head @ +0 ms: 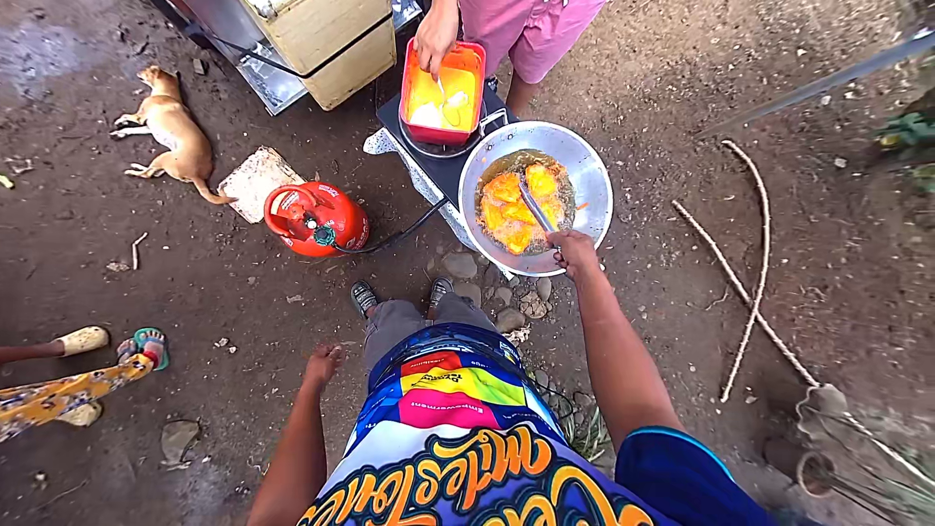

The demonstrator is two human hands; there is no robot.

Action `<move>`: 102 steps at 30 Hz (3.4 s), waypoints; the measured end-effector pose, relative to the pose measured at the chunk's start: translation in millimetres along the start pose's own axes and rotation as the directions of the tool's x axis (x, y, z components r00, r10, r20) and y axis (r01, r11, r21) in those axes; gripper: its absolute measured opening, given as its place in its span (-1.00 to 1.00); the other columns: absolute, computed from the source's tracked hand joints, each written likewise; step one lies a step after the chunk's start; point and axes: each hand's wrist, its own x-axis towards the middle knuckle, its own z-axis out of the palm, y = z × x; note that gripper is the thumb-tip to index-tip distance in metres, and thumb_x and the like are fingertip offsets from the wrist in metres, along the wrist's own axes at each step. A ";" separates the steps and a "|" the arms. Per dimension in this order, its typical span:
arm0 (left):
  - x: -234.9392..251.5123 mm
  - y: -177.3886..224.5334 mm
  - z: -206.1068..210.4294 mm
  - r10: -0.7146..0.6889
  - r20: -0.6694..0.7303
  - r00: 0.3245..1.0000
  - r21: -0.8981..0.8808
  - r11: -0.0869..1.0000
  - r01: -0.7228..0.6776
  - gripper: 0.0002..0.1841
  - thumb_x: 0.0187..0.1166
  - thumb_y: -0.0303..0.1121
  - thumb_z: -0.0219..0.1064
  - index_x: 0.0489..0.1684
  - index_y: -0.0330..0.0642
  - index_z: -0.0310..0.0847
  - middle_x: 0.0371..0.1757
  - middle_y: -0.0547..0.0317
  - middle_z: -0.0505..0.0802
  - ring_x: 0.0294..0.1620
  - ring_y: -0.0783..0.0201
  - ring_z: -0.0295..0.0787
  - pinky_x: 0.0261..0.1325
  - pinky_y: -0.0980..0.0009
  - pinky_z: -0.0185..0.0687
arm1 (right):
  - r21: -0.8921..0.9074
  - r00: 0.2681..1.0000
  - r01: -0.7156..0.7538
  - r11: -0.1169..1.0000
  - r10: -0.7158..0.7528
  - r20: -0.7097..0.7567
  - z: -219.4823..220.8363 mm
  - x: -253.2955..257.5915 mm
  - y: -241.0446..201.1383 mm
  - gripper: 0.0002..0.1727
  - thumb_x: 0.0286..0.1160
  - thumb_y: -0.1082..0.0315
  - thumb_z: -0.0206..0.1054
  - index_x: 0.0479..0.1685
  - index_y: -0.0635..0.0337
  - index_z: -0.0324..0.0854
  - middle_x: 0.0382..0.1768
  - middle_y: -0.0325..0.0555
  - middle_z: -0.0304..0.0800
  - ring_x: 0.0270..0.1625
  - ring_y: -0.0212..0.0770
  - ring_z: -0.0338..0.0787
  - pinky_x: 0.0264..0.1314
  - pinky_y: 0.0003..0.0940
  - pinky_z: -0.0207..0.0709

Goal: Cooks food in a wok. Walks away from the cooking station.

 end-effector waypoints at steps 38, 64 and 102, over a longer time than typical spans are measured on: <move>4.3 9.4 3.4 0.028 -0.009 1.000 -0.018 0.999 -0.029 -0.63 0.85 -0.23 0.15 0.46 -0.23 0.55 0.21 -0.10 0.83 0.05 0.09 0.83 0.14 0.08 0.71 | -0.416 0.967 0.201 0.887 -0.112 0.229 -29.8 35.5 -33.5 -0.64 0.52 0.19 0.52 0.10 0.24 0.66 -0.29 -0.11 0.74 -0.58 -0.38 0.37 -0.53 -0.39 0.29; 9.3 16.4 8.4 0.051 -0.005 0.999 -0.006 0.999 -0.051 -0.62 0.85 -0.22 0.15 0.46 -0.24 0.54 0.22 -0.12 0.83 0.05 0.06 0.85 0.13 0.07 0.72 | -0.841 0.596 0.532 0.103 -0.750 0.286 7.0 -48.8 54.5 -0.77 0.64 0.28 0.34 0.11 0.18 0.74 0.02 0.11 0.86 -0.10 0.24 0.87 -0.15 0.20 0.71; -2.8 -13.7 6.5 0.001 -0.025 1.000 -0.035 0.999 -0.002 -0.58 0.86 -0.20 0.13 0.52 -0.28 0.49 0.29 -0.18 0.79 0.15 0.03 0.81 0.23 0.05 0.69 | -0.506 0.938 0.347 0.790 -0.284 0.199 -46.2 69.2 -84.4 -0.57 0.43 0.17 0.58 0.15 0.28 0.71 -0.06 0.11 0.74 -0.22 -0.13 0.56 -0.11 -0.04 0.46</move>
